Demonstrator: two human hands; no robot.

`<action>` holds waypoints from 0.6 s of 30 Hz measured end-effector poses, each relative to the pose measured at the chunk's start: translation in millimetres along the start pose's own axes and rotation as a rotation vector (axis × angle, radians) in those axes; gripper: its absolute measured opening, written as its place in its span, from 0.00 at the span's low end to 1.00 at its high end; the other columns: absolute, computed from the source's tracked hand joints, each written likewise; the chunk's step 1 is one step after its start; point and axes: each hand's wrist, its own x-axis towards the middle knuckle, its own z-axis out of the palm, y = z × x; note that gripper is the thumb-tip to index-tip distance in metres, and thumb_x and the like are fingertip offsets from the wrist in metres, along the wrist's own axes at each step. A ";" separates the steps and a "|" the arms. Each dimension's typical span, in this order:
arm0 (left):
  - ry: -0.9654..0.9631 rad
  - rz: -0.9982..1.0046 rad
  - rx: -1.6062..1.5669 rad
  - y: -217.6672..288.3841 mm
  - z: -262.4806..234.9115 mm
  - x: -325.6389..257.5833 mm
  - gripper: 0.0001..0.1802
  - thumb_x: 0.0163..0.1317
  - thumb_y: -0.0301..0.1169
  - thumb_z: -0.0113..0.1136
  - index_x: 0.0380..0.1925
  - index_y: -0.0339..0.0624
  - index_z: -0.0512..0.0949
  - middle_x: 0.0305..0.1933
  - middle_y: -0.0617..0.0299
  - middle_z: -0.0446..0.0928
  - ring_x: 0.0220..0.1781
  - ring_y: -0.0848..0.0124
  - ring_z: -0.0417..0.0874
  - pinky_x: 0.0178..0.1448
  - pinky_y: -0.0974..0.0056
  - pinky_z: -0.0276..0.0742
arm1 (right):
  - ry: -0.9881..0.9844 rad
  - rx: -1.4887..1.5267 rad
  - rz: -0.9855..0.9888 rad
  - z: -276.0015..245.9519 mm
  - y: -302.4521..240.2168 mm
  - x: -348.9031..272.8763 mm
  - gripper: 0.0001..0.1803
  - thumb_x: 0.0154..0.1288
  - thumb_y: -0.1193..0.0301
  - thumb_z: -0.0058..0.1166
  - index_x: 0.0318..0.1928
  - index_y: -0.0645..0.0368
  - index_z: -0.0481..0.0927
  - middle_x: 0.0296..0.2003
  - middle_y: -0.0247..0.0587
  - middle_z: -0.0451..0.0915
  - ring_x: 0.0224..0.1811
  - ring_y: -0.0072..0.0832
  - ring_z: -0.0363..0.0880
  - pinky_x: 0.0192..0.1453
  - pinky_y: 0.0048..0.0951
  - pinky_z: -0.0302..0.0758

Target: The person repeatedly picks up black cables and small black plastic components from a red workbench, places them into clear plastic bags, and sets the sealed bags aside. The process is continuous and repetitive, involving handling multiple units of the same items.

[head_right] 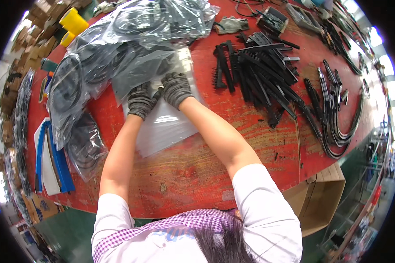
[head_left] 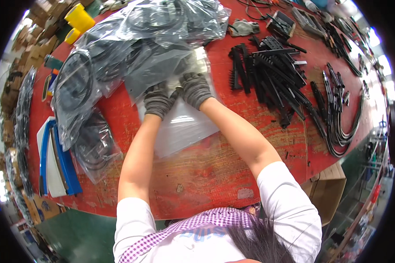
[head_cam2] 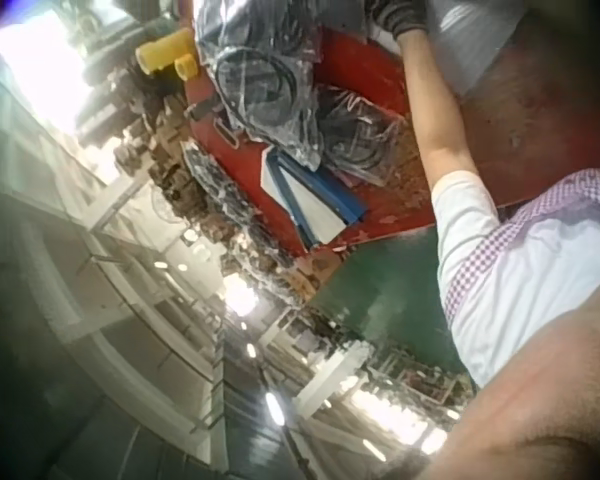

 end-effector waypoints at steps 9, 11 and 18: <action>-0.111 -0.128 -0.280 -57.6 72.3 71.6 0.31 0.60 0.51 0.39 0.57 0.42 0.65 0.61 0.51 0.64 0.63 0.56 0.62 0.64 0.58 0.57 | -0.114 0.046 0.016 -55.0 -11.2 -49.5 0.29 0.60 0.52 0.45 0.60 0.48 0.64 0.65 0.46 0.54 0.68 0.44 0.47 0.68 0.51 0.44; -0.161 -0.214 -0.245 -45.6 68.3 72.9 0.28 0.61 0.47 0.40 0.56 0.42 0.66 0.60 0.50 0.65 0.62 0.57 0.63 0.63 0.59 0.58 | 0.126 0.237 -0.108 -76.3 6.4 -101.6 0.25 0.57 0.54 0.51 0.53 0.50 0.71 0.59 0.47 0.63 0.65 0.44 0.54 0.67 0.44 0.50; 0.198 -0.639 -0.751 -76.6 45.8 53.1 0.20 0.61 0.35 0.43 0.52 0.40 0.69 0.55 0.49 0.68 0.59 0.61 0.67 0.60 0.62 0.63 | 0.570 -0.272 0.479 -171.1 215.0 -262.2 0.11 0.56 0.68 0.47 0.40 0.54 0.75 0.38 0.41 0.75 0.42 0.39 0.72 0.48 0.38 0.67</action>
